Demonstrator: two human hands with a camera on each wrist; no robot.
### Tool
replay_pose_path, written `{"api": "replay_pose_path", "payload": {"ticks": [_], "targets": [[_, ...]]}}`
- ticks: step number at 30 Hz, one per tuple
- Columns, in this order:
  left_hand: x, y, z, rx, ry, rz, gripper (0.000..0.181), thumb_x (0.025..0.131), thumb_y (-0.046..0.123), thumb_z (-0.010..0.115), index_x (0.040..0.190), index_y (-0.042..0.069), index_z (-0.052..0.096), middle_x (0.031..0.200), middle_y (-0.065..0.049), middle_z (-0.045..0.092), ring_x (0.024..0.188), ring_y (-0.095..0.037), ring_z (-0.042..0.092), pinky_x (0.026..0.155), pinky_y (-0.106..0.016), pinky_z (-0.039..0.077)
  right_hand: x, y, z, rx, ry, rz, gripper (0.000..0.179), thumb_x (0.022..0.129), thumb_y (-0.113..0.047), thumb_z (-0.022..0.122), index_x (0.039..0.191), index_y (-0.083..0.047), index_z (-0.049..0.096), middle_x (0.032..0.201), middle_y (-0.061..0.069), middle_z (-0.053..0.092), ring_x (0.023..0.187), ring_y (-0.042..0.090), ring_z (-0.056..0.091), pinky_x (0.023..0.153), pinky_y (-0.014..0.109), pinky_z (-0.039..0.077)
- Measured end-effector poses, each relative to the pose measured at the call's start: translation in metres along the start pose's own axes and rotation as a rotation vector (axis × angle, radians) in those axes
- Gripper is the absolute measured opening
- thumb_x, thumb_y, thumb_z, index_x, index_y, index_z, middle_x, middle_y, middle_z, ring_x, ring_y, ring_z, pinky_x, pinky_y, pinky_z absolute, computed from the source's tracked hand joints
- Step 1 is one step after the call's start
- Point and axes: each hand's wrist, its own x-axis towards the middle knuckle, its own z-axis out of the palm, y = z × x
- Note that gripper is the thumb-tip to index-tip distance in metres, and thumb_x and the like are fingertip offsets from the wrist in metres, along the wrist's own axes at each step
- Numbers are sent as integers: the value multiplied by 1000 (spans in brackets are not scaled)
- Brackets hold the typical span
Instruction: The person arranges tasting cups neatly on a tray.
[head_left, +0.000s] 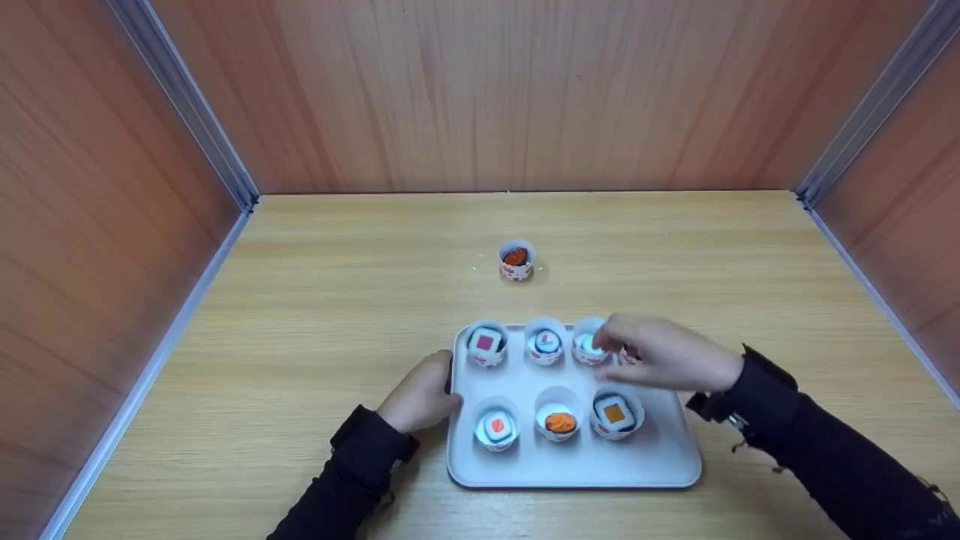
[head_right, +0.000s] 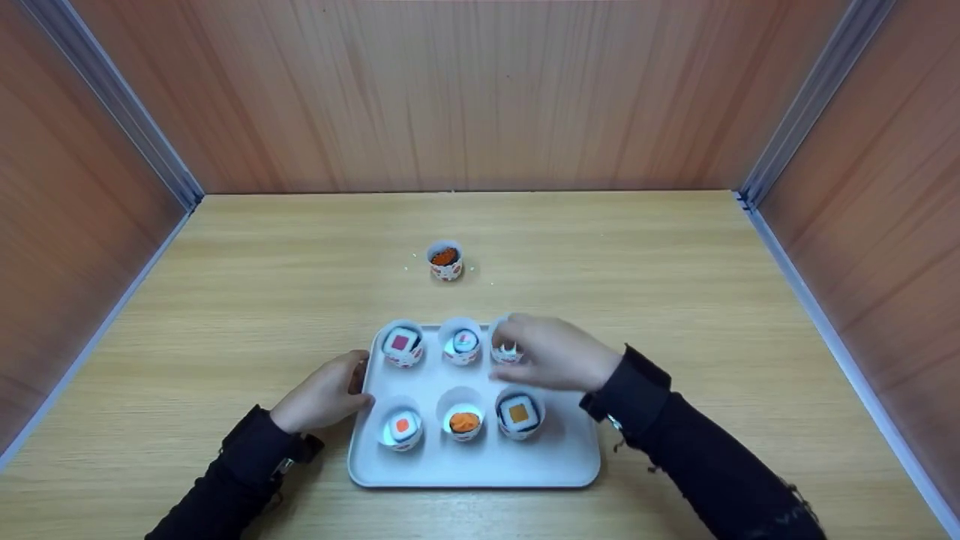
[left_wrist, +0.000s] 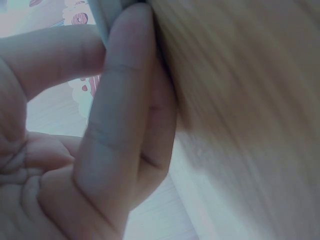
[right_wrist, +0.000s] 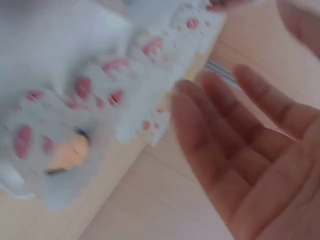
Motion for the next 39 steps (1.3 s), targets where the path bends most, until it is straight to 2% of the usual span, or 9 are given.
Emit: {"api": "replay_pose_path", "payload": {"ticks": [4, 9, 17, 22, 28, 32, 36, 39], "targets": [[1, 1, 0, 0, -2, -3, 53, 81, -9, 61, 132, -9, 49, 124, -23, 59, 116, -30, 56, 106, -47, 45, 21, 2, -18, 50, 164, -25, 18, 92, -27, 67, 103, -13, 67, 96, -2, 68, 86, 11, 63, 72, 27, 56], [0, 1, 0, -5, -1, -4, 53, 81, -9, 61, 132, -9, 49, 124, -23, 59, 116, -30, 56, 106, -47, 45, 56, 5, -33, 110, 329, -45, 10, 93, -17, 65, 98, -9, 68, 91, 2, 68, 84, 12, 62, 72, 28, 56], [-1, -1, 0, -12, 2, 6, 53, 80, -10, 61, 131, -9, 49, 124, -24, 58, 116, -31, 56, 106, -48, 45, 110, 4, -37, 116, 423, -19, 12, 95, -16, 62, 97, -6, 68, 92, 7, 66, 83, 17, 61, 73, 31, 53], [-1, 0, 0, 7, 18, 16, 52, 79, -10, 61, 130, -9, 50, 123, -23, 59, 115, -31, 56, 106, -48, 45, 144, 11, -33, 95, 462, 12, 15, 95, -16, 61, 97, -4, 68, 94, 11, 66, 85, 21, 62, 73, 33, 53], [-2, 1, 1, 55, 37, 61, 50, 76, -9, 61, 125, -10, 53, 117, -23, 60, 108, -30, 56, 102, -47, 47, 173, 22, -26, 91, 432, 119, 20, 96, -22, 61, 106, -5, 66, 108, 12, 63, 103, 28, 60, 87, 40, 55], [-1, 3, 2, 49, 25, 49, 51, 77, -10, 61, 127, -10, 52, 120, -23, 60, 111, -30, 57, 104, -47, 46, 184, 29, -22, 93, 359, 203, 36, 95, -27, 63, 124, -8, 60, 130, 11, 56, 121, 30, 55, 102, 43, 49], [-2, 6, 3, 34, 14, 28, 52, 79, -11, 60, 130, -9, 51, 123, -23, 59, 114, -30, 56, 106, -47, 45, 190, 38, -16, 41, 221, 273, 63, 91, -34, 68, 146, -15, 43, 157, 12, 32, 141, 33, 36, 115, 49, 35], [-2, 7, 4, 28, 12, 29, 53, 79, -10, 60, 131, -8, 50, 123, -23, 59, 114, -30, 56, 106, -47, 45, 191, 43, -12, -11, 126, 324, 81, 87, -37, 72, 154, -22, 30, 164, 13, 12, 150, 36, 17, 118, 57, 25]]}}
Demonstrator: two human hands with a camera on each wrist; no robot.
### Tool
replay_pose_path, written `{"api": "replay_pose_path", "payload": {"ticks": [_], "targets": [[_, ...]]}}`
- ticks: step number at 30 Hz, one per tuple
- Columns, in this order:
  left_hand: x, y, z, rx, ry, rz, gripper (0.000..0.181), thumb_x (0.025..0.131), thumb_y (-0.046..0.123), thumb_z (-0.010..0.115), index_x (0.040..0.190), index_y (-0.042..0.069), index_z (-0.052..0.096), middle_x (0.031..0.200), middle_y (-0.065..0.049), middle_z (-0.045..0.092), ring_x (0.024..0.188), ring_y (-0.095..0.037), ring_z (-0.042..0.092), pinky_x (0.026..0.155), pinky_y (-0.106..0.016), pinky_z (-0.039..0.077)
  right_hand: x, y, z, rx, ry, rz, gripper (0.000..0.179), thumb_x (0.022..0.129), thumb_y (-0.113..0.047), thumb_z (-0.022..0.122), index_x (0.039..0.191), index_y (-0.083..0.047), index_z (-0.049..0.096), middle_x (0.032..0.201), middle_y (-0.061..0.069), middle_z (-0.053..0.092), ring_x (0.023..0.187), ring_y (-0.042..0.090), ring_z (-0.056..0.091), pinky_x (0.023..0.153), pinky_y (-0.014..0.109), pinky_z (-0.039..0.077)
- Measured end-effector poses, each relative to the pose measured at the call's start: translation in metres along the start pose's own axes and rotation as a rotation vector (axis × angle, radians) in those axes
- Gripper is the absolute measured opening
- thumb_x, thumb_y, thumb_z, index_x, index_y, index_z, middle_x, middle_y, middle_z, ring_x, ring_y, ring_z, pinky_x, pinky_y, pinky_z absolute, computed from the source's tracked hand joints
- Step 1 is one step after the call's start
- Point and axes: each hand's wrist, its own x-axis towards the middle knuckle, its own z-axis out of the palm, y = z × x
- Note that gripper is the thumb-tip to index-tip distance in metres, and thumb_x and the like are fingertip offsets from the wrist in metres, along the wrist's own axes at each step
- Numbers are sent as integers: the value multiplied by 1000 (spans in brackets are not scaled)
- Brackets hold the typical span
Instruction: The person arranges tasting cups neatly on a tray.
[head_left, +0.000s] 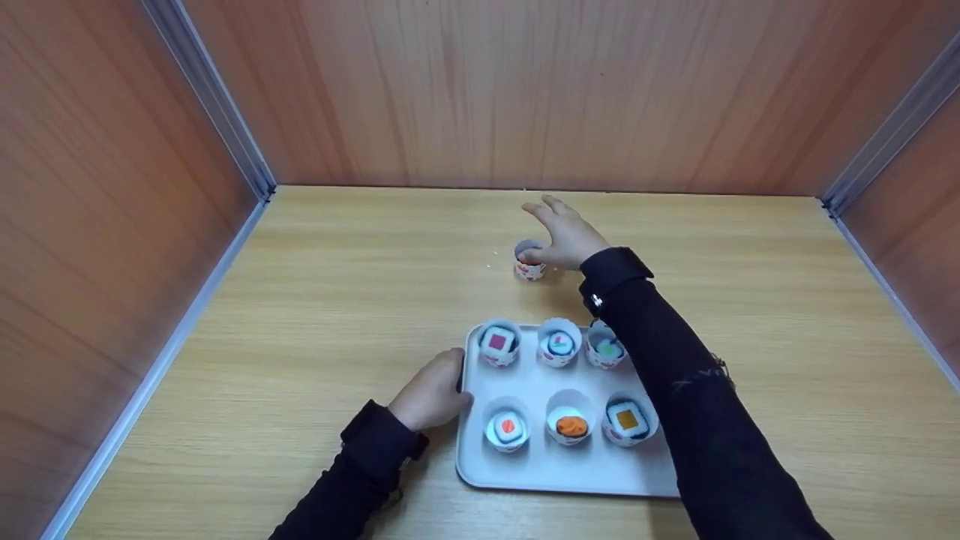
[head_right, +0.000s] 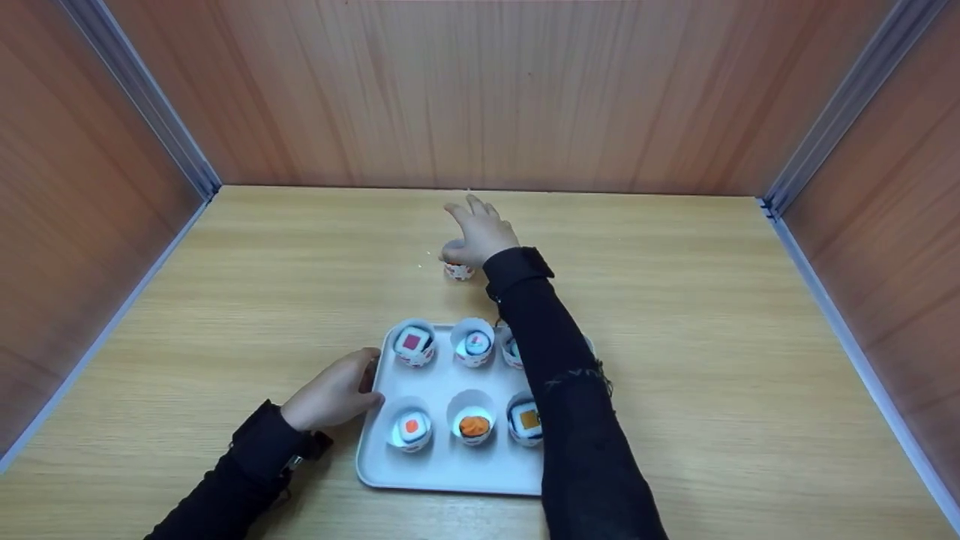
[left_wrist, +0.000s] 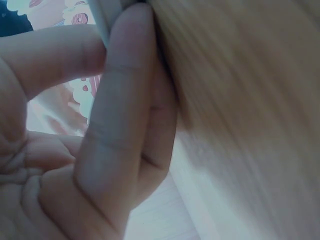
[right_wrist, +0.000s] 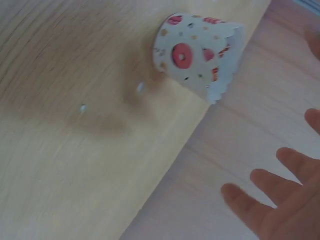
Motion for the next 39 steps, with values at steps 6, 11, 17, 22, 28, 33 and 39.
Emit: {"api": "replay_pose_path", "payload": {"ticks": [6, 11, 17, 22, 28, 33, 39], "targets": [[-1, 1, 2, -6, 1, 15, 50, 78, -9, 60, 127, -9, 52, 117, -22, 60, 106, -28, 56, 101, -46, 48, -4, 7, 8, -68, -121, 90, 99, 80, -41, 78, 157, -34, 16, 166, 12, -6, 149, 46, -3, 114, 72, 9], [0, 1, 2, -7, -5, 13, 49, 79, -9, 60, 126, -8, 52, 118, -22, 60, 108, -29, 57, 102, -46, 48, -7, 5, 14, -117, -194, 114, 105, 76, -41, 81, 157, -36, 13, 165, 13, -7, 148, 49, -2, 113, 74, 7], [0, 1, 2, 4, -7, 17, 45, 78, -9, 61, 123, -10, 53, 113, -21, 60, 104, -28, 56, 96, -45, 50, -4, -4, 21, -176, -277, 128, 106, 78, -38, 80, 157, -36, 10, 165, 12, -8, 147, 51, 2, 115, 70, 10], [-1, 1, 3, -1, -8, 22, 48, 77, -9, 60, 125, -10, 53, 116, -22, 60, 107, -28, 56, 100, -46, 49, -4, -7, 27, -190, -312, 146, 100, 80, -36, 79, 157, -34, 15, 166, 13, -4, 147, 50, 6, 115, 68, 19], [-1, 0, 3, -8, -9, 21, 50, 78, -10, 60, 128, -9, 52, 120, -23, 60, 110, -29, 57, 104, -47, 47, 1, -2, 33, -148, -260, 111, 79, 82, -16, 77, 150, -21, 35, 155, 19, 28, 131, 39, 44, 105, 48, 44], [1, -1, 4, -15, -18, -3, 50, 79, -10, 60, 129, -9, 51, 121, -23, 60, 112, -29, 57, 105, -46, 46, 4, 2, 34, -141, -224, 98, 56, 85, -7, 69, 137, -16, 48, 133, 16, 47, 109, 31, 54, 93, 39, 49], [2, -2, 4, -18, -27, -3, 51, 80, -11, 60, 130, -8, 51, 122, -23, 60, 113, -28, 57, 105, -46, 46, 4, 11, 30, -117, -222, 96, 43, 83, -9, 71, 123, -12, 55, 120, 14, 53, 102, 28, 51, 87, 37, 47]]}}
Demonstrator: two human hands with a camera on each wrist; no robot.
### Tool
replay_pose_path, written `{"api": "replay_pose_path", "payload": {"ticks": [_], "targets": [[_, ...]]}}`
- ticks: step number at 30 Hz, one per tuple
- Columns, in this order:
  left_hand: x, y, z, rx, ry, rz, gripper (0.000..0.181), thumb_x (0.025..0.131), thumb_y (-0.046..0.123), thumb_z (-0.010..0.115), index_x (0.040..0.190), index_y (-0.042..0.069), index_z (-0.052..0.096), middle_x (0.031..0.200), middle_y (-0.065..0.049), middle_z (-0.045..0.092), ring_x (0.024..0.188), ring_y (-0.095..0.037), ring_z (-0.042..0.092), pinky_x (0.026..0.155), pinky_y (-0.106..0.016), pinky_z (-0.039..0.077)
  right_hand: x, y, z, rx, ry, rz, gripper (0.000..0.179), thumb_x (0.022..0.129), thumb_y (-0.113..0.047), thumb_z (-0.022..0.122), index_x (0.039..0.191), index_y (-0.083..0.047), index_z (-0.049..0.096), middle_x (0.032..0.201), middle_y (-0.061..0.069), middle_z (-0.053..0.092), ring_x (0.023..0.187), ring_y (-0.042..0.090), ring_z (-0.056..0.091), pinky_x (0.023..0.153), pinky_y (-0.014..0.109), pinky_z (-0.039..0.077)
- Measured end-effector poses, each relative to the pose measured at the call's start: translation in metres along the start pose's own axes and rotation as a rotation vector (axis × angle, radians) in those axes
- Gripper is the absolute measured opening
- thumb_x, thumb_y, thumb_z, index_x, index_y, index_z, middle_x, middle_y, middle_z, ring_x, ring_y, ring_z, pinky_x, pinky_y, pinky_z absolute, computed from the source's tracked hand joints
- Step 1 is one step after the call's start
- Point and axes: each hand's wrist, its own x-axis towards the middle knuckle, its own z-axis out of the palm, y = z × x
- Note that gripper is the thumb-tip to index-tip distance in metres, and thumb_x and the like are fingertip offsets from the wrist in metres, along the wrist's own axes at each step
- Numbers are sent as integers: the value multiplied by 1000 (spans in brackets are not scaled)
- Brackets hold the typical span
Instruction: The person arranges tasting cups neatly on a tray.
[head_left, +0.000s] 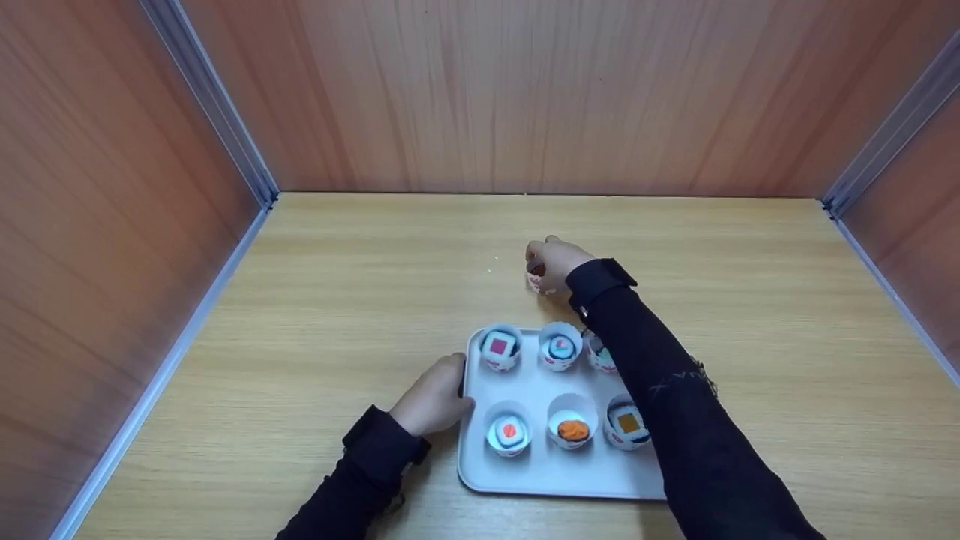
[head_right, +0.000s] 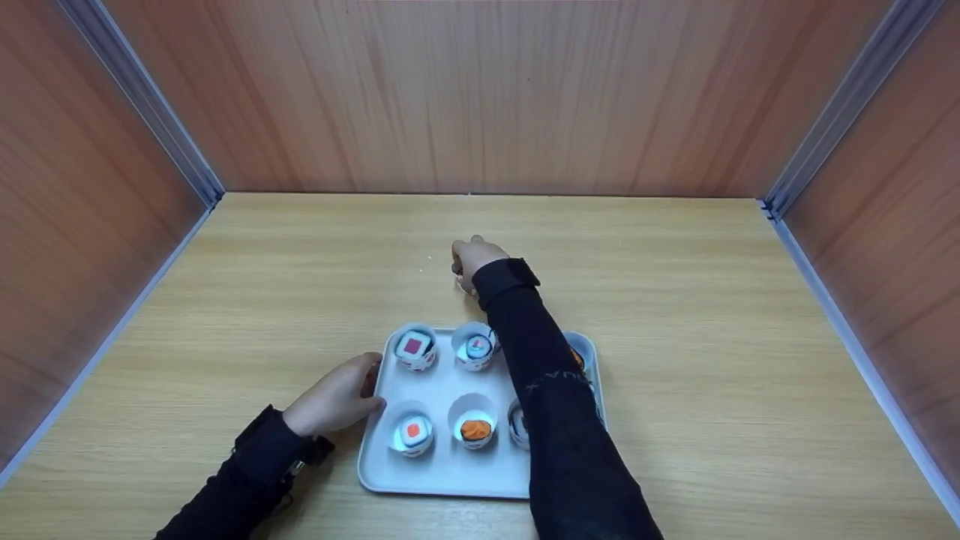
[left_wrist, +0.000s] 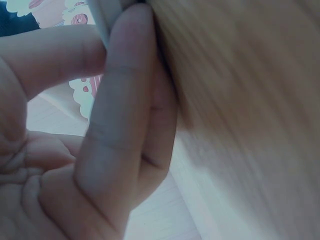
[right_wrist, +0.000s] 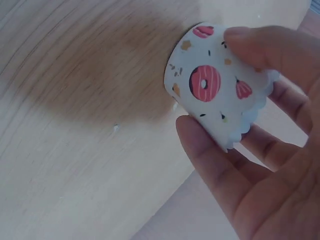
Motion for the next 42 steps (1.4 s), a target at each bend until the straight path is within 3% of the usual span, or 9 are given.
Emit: {"api": "replay_pose_path", "payload": {"ticks": [11, 18, 27, 32, 38, 42], "targets": [[0, -2, -2, 13, 12, 25, 48, 78, -8, 60, 125, -10, 52, 119, -22, 59, 111, -29, 55, 104, -47, 46, -19, 17, -29, 146, 68, -31, 47, 84, -19, 70, 128, -13, 53, 125, 17, 51, 107, 31, 50, 101, 45, 43], [1, -4, -3, 21, 26, 37, 47, 77, -9, 61, 123, -10, 53, 117, -22, 60, 108, -29, 56, 103, -48, 47, -47, 27, -49, 122, 140, -111, 53, 84, -19, 70, 134, -11, 52, 128, 17, 53, 111, 32, 52, 101, 48, 45], [3, -5, -4, 18, 27, 41, 48, 77, -10, 60, 125, -9, 54, 119, -22, 60, 111, -30, 57, 105, -48, 45, -110, 42, -48, 50, 165, -222, 54, 84, -17, 72, 135, -14, 53, 122, 13, 54, 99, 27, 58, 83, 40, 53], [3, -6, -6, 9, 23, 35, 49, 78, -10, 60, 126, -9, 53, 122, -23, 60, 114, -32, 56, 107, -49, 44, -151, 51, -42, 4, 189, -264, 52, 85, -17, 71, 134, -14, 54, 116, 9, 54, 96, 23, 60, 78, 35, 55], [4, -9, -7, 25, 31, 46, 46, 76, -9, 60, 122, -10, 53, 116, -22, 61, 106, -29, 57, 98, -46, 49, -191, 58, -32, -44, 229, -301, 50, 82, -14, 74, 129, -13, 58, 110, 5, 56, 91, 15, 60, 75, 31, 56], [3, -9, -8, 25, 34, 39, 47, 76, -8, 60, 123, -10, 54, 116, -21, 61, 105, -28, 56, 99, -47, 49, -214, 63, -21, -63, 198, -299, 45, 81, -16, 76, 123, -14, 61, 106, 1, 56, 89, 10, 60, 73, 26, 56]]}}
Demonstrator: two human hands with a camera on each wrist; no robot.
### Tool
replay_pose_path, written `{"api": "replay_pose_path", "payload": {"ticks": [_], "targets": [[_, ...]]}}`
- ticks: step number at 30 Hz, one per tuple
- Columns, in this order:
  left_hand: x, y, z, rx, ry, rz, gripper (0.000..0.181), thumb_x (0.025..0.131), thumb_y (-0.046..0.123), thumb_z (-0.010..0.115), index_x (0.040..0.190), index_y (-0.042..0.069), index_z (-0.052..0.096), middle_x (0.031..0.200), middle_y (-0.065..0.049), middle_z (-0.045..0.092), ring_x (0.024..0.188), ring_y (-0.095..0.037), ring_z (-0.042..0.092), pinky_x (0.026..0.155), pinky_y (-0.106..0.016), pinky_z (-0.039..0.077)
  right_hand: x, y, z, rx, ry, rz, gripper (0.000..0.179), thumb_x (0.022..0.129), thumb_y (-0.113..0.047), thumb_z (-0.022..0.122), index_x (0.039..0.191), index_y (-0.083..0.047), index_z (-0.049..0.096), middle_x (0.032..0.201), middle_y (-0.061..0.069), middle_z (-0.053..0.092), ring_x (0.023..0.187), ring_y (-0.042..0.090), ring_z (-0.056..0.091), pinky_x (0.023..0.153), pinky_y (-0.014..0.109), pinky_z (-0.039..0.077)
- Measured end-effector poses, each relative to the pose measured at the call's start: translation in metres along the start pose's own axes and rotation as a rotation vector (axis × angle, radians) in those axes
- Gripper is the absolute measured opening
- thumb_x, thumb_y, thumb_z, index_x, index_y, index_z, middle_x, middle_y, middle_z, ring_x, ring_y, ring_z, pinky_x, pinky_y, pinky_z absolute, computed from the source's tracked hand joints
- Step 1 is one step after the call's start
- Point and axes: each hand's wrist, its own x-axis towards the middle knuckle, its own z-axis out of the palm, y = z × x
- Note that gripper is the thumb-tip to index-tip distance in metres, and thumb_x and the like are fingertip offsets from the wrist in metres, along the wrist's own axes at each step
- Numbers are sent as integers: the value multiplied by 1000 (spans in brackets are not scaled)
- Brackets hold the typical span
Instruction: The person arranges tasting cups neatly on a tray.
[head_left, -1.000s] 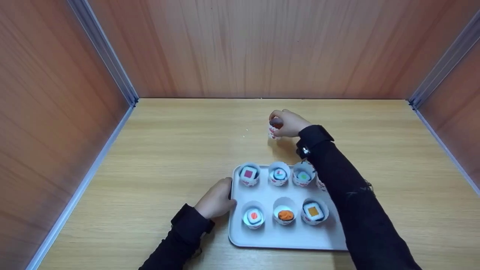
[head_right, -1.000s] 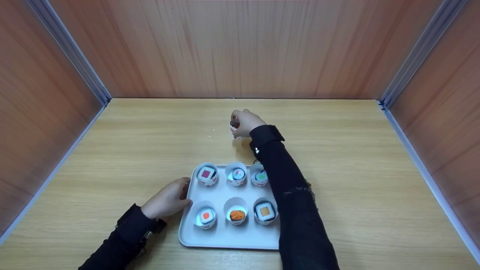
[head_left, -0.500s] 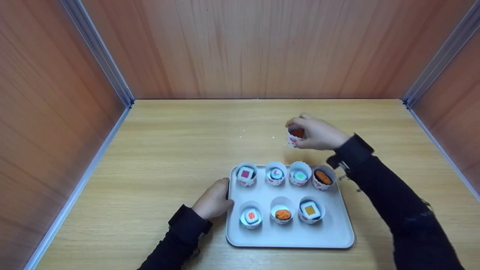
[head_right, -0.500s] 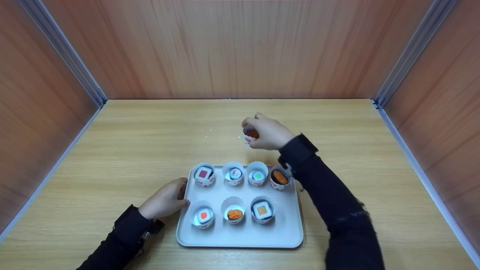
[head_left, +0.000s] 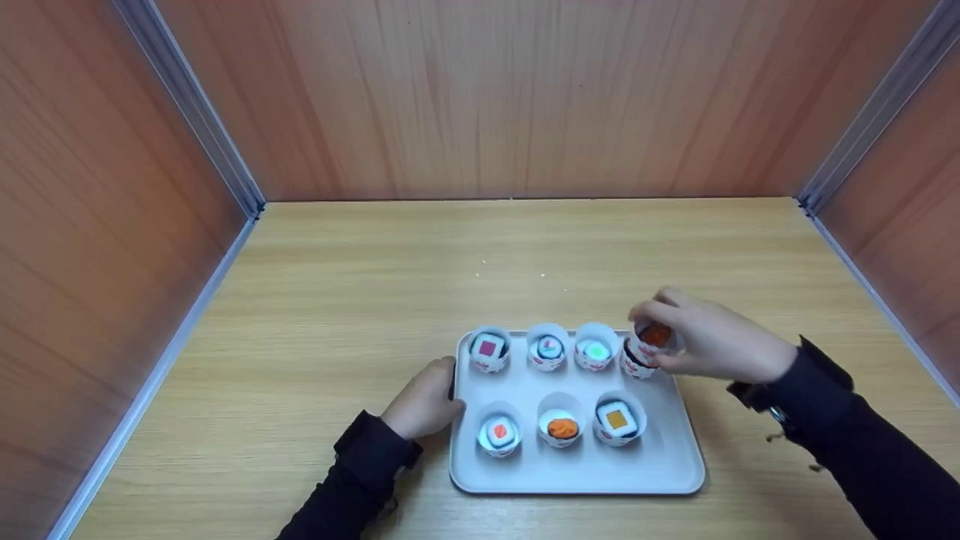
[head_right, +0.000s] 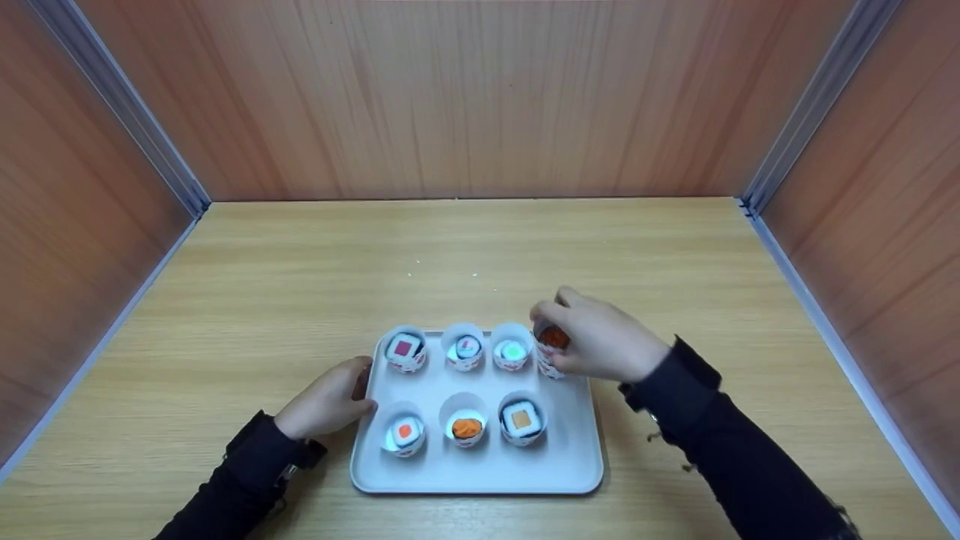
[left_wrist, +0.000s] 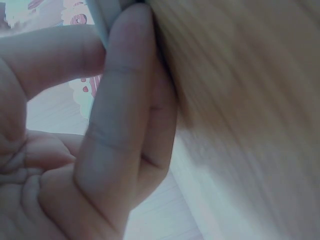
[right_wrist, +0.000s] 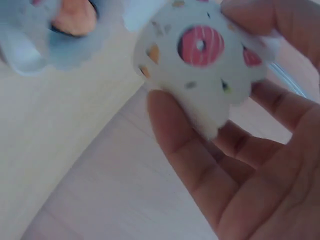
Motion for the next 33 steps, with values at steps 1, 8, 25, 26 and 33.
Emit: {"api": "replay_pose_path", "payload": {"ticks": [1, 8, 25, 26, 33], "targets": [[0, 0, 0, -3, 0, 0, 48, 76, -8, 60, 123, -9, 54, 116, -22, 61, 106, -29, 56, 100, -47, 49, -5, -1, 2, 0, -15, 6, 45, 80, -17, 76, 122, -14, 61, 105, 0, 56, 88, 9, 59, 72, 24, 55], [0, 0, -1, -7, 3, 14, 47, 77, -9, 60, 123, -9, 54, 116, -22, 62, 108, -30, 58, 100, -48, 49, -33, -2, 23, 62, -155, 64, 42, 78, -19, 78, 117, -15, 63, 103, -1, 55, 84, 9, 55, 66, 21, 49], [0, 0, 0, 7, 2, 21, 47, 77, -9, 60, 124, -9, 54, 116, -22, 61, 107, -30, 57, 102, -48, 47, -49, -4, 66, 116, -126, 26, 47, 77, -22, 79, 118, -14, 58, 112, -4, 54, 95, 8, 55, 78, 26, 52], [-1, -1, 0, 5, 2, 26, 47, 77, -9, 60, 123, -10, 55, 115, -22, 62, 106, -30, 57, 101, -48, 48, -49, -4, 67, 121, -124, 27, 48, 77, -22, 80, 118, -13, 57, 113, -4, 54, 96, 8, 56, 79, 26, 53], [0, -2, -1, 9, 5, 26, 47, 76, -8, 61, 123, -10, 54, 115, -22, 62, 107, -30, 57, 101, -48, 48, -47, -4, 73, 132, -117, 24, 50, 76, -24, 81, 118, -14, 55, 113, -5, 55, 99, 9, 56, 81, 27, 54]]}}
